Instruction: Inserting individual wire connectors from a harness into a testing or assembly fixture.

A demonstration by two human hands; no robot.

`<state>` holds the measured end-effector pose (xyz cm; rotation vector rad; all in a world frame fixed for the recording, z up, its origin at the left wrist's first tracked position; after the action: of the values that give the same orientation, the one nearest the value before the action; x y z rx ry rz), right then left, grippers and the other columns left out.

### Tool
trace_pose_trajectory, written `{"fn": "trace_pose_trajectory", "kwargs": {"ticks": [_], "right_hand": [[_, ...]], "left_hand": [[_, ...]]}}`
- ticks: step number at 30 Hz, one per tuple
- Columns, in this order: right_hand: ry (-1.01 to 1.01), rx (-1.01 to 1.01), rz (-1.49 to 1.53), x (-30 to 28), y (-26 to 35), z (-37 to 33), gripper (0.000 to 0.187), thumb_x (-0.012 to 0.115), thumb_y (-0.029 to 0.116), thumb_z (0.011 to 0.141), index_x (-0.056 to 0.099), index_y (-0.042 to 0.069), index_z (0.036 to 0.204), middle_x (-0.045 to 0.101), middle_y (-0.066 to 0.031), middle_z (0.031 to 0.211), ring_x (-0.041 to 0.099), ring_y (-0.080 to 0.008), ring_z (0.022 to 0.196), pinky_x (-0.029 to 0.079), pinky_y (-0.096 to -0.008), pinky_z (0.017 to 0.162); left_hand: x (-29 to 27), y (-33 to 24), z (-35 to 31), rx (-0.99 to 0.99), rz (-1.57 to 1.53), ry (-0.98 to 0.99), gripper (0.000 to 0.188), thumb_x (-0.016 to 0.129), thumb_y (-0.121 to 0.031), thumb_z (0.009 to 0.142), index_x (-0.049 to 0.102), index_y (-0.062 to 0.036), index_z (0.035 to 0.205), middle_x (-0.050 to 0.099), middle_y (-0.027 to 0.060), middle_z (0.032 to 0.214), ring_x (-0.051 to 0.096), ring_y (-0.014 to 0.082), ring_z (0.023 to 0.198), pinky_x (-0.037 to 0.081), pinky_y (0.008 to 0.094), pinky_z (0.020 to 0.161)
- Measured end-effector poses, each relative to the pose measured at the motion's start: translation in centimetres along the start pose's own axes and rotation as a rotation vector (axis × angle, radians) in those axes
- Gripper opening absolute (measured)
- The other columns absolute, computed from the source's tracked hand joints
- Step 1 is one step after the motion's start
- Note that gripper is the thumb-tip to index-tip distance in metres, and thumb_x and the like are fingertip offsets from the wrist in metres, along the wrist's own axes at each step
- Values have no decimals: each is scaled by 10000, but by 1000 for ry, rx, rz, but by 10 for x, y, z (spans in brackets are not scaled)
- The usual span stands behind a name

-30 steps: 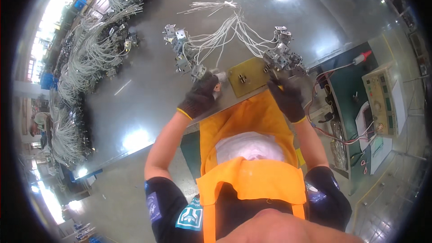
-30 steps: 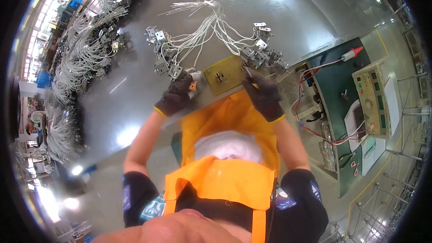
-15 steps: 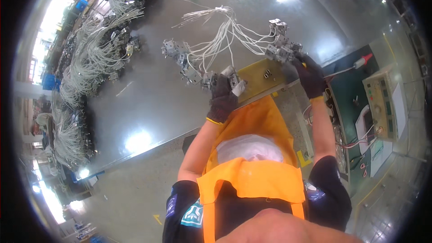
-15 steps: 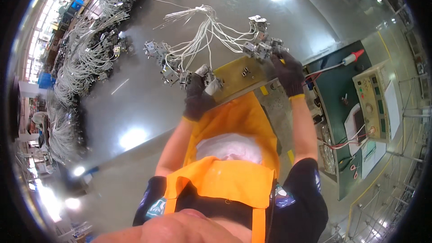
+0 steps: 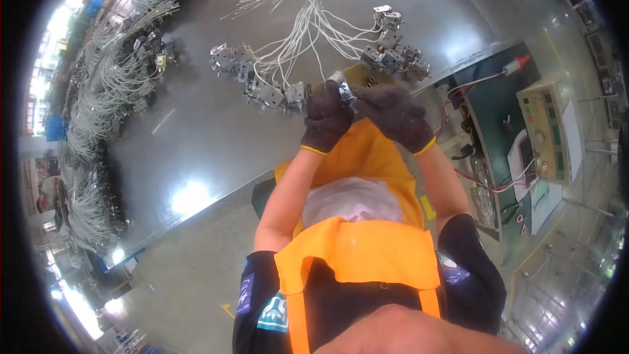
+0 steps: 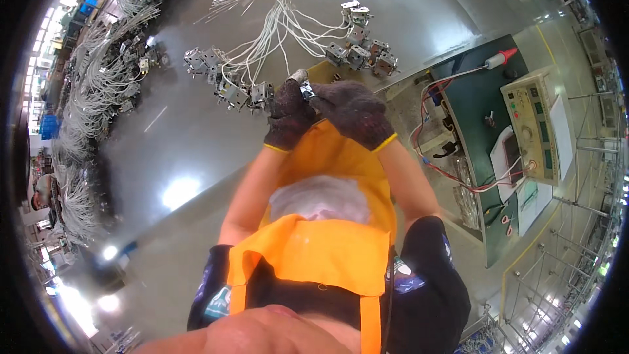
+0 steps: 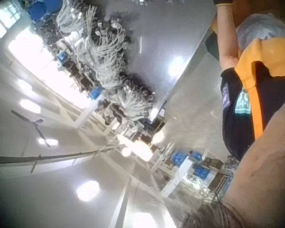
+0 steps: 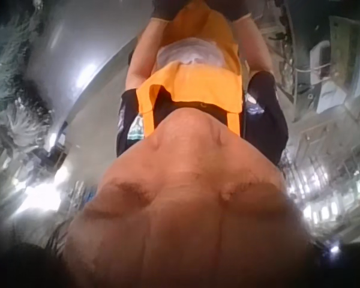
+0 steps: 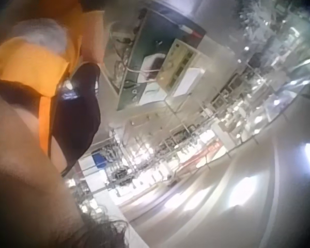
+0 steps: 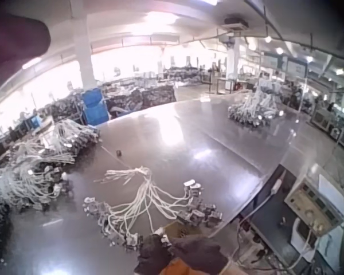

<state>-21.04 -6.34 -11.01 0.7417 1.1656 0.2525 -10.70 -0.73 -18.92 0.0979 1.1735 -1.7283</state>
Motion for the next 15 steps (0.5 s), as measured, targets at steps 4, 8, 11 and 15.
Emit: {"fn": "trace_pose_trajectory", "kwargs": {"ticks": [4, 8, 11, 15], "right_hand": [[254, 179, -234, 22, -4, 12, 265, 561, 256, 924, 662, 42, 1043, 663, -215, 916, 621, -416, 891, 491, -496, 779], [293, 168, -345, 31, -11, 10, 271, 520, 269, 938, 654, 42, 1002, 656, -225, 912, 622, -418, 890, 484, -513, 783], [310, 167, -311, 30, -2, 15, 266, 498, 261, 943, 653, 49, 987, 659, -222, 907, 622, -418, 888, 484, -517, 794], [238, 182, -396, 28, -3, 11, 256, 491, 266, 944, 635, 57, 980, 658, -215, 900, 627, -410, 889, 492, -513, 798]], "left_hand": [[28, 52, -12, -253, -255, 177, 441, 729, -180, 737, 580, -22, 1121, 629, 208, 904, 610, 426, 859, 482, 510, 732], [6, 8, -2, -99, -129, 76, 322, 695, -176, 750, 596, -25, 1016, 622, 212, 850, 610, 424, 828, 484, 499, 720], [-16, -14, 9, 2, -27, -15, 247, 673, -173, 759, 606, -27, 947, 618, 215, 815, 610, 422, 807, 486, 492, 713], [-19, -21, 12, 9, 31, -18, 158, 622, -131, 758, 591, -31, 876, 604, 215, 784, 602, 422, 775, 476, 497, 681]]}}
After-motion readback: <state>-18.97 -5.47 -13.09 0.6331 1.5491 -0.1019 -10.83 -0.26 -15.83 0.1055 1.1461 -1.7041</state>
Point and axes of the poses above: each hand's wrist, its own z-axis towards the middle knuckle, its own x-axis out of the palm, y = z × x, the point moved 9 cm from there along z, towards the middle knuckle
